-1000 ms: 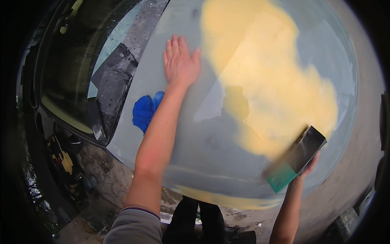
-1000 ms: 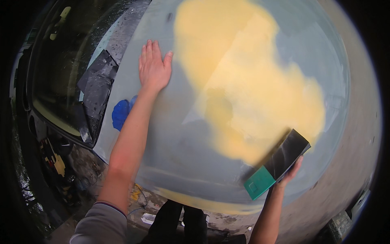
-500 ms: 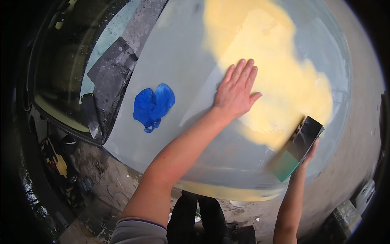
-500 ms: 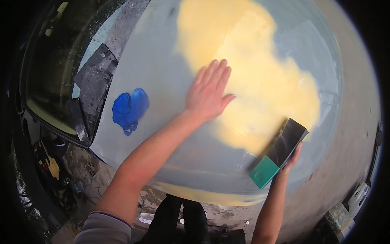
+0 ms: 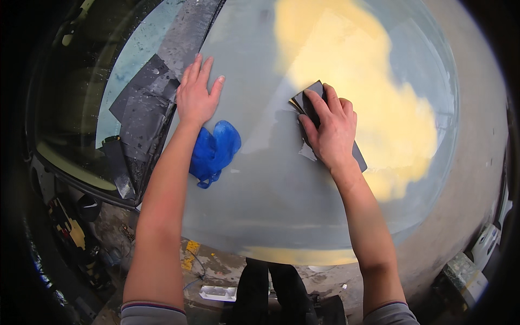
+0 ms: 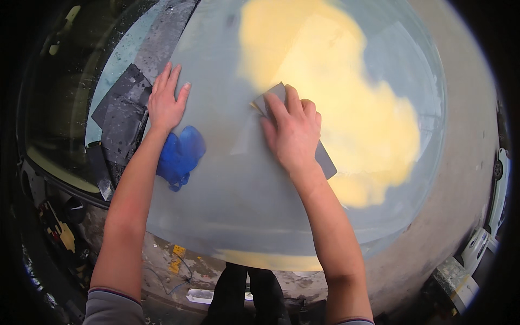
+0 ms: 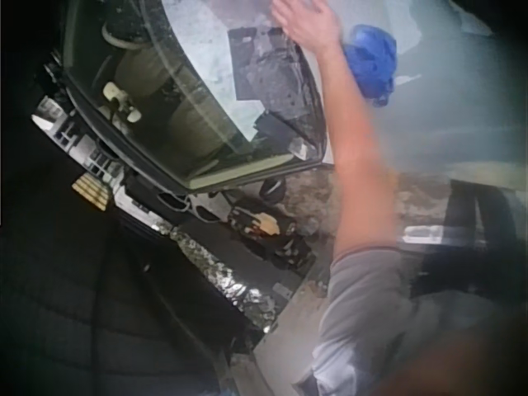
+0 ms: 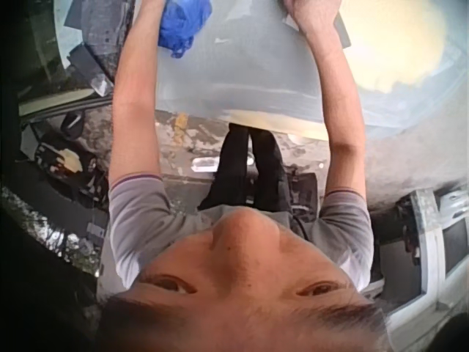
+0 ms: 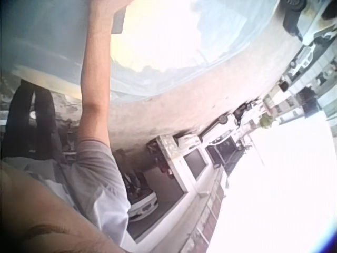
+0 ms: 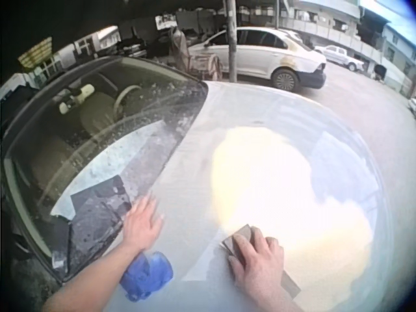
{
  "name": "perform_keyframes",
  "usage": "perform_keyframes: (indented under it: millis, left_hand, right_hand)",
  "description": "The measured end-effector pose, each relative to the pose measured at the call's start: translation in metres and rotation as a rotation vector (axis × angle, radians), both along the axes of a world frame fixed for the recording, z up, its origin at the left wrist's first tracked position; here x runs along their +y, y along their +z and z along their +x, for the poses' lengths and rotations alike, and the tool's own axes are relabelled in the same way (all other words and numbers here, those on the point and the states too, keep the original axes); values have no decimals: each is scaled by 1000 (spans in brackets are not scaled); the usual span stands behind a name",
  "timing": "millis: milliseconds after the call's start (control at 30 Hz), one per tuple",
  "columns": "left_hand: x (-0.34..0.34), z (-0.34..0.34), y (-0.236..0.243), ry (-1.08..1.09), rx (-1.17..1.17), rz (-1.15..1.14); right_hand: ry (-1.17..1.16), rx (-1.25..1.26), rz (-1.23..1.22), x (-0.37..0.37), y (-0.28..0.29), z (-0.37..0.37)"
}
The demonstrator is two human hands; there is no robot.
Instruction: The person sands a yellow-painted area on a car hood using a sanding block and wipes the surface with a blue cloth. They repeatedly dip the sanding block in a bucket of water and continue sanding and wiping the hood.
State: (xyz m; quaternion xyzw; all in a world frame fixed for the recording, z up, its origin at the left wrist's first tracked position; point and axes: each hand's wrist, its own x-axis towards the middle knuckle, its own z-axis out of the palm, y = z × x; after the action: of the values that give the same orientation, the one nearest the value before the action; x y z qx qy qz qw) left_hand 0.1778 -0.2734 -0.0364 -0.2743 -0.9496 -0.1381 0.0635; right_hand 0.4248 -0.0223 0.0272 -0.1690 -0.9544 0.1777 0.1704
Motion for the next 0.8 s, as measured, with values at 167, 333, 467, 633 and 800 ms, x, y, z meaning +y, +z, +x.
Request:
perform_keyframes:
  millis: [167,333,467,633,800]
  left_hand:
    - [-5,7,6,1,20,10]
    - [-5,6,-1,5,1,38]
    - [1,5,-1,-10,-2,69]
    - [-10,4,7,3,12,22]
    - [1,5,1,-10,3,55]
  right_hand:
    - [146,54,131,2,-16,13]
    - [181,125,188,7,-26,-26]
    - [278,131,172,23,-17,-131]
    - [457,-45,149,43,-22,-36]
    - [515,-29,204,50,-12,-78]
